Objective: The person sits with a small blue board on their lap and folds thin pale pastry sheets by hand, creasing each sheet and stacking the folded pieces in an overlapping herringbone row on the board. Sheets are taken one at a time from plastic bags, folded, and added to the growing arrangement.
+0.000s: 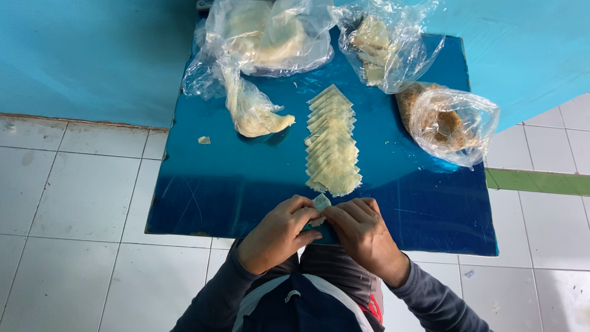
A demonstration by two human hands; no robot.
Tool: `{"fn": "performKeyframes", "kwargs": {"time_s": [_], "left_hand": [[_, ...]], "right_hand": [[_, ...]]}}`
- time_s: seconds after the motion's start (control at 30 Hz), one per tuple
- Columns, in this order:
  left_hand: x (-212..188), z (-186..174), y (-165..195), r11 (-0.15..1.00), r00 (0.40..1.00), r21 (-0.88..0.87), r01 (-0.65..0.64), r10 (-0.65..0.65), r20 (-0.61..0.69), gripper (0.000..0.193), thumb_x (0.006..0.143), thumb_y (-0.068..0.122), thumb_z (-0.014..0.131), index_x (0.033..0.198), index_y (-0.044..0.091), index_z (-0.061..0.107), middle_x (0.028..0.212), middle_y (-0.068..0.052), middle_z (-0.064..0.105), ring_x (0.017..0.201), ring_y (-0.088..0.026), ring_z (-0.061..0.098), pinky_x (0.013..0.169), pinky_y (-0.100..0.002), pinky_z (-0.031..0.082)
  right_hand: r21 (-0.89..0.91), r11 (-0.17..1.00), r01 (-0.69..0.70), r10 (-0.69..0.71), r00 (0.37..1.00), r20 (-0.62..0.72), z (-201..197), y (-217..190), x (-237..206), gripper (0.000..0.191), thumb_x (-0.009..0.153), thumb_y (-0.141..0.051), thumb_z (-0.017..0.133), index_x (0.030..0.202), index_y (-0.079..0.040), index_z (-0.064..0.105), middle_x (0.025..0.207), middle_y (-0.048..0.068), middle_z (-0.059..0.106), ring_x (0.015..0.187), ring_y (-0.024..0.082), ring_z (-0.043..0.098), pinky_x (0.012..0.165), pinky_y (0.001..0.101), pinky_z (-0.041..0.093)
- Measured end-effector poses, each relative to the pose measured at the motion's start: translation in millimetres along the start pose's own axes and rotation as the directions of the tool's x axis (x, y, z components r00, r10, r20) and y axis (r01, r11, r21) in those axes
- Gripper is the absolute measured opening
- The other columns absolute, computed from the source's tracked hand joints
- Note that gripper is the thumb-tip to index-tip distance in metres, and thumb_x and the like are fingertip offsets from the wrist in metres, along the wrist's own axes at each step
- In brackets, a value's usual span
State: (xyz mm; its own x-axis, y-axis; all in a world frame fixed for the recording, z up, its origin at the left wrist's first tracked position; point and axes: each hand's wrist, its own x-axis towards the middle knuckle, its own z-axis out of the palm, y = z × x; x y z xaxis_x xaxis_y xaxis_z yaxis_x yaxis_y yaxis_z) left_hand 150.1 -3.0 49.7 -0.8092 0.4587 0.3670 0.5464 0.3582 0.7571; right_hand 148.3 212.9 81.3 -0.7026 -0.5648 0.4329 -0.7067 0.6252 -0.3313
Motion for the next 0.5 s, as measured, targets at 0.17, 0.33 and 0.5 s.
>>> {"fn": "performKeyframes", "kwargs": {"time_s": [0.17, 0.33, 0.5], "left_hand": [[3, 1, -3, 0.999, 0.998, 0.054, 0.003, 0.000, -0.055, 0.015, 0.094, 0.011, 0.071, 0.103, 0.000, 0.067, 0.105, -0.013, 0.063, 0.092, -0.029, 0.068, 0.076, -0.039, 0.057], [8, 4, -3, 0.989, 0.996, 0.123, 0.084, -0.081, -0.029, 0.012, 0.098, 0.011, 0.068, 0.103, 0.001, 0.066, 0.096, -0.013, 0.063, 0.084, -0.029, 0.067, 0.070, -0.041, 0.055], [15, 4, -3, 0.984, 0.986, 0.068, 0.163, -0.160, -0.042, 0.011, 0.096, 0.011, 0.069, 0.101, 0.004, 0.062, 0.094, -0.011, 0.064, 0.079, -0.027, 0.068, 0.065, -0.039, 0.056]], "right_hand": [[-0.004, 0.996, -0.088, 0.088, 0.996, -0.008, 5, 2, 3, 0.019, 0.089, -0.011, 0.075, 0.108, -0.009, 0.072, 0.088, 0.002, 0.072, 0.083, 0.019, 0.068, 0.084, 0.0379, 0.047], [0.035, 0.991, -0.126, 0.127, 0.991, -0.047, 10, 5, 5, 0.017, 0.085, -0.012, 0.076, 0.102, -0.008, 0.074, 0.090, 0.009, 0.070, 0.086, 0.026, 0.066, 0.083, 0.0375, 0.049], [0.166, 0.974, -0.154, 0.154, 0.988, 0.017, 11, 10, 8, 0.018, 0.089, -0.012, 0.076, 0.106, -0.007, 0.072, 0.094, 0.008, 0.073, 0.088, 0.023, 0.071, 0.086, 0.0364, 0.052]]}}
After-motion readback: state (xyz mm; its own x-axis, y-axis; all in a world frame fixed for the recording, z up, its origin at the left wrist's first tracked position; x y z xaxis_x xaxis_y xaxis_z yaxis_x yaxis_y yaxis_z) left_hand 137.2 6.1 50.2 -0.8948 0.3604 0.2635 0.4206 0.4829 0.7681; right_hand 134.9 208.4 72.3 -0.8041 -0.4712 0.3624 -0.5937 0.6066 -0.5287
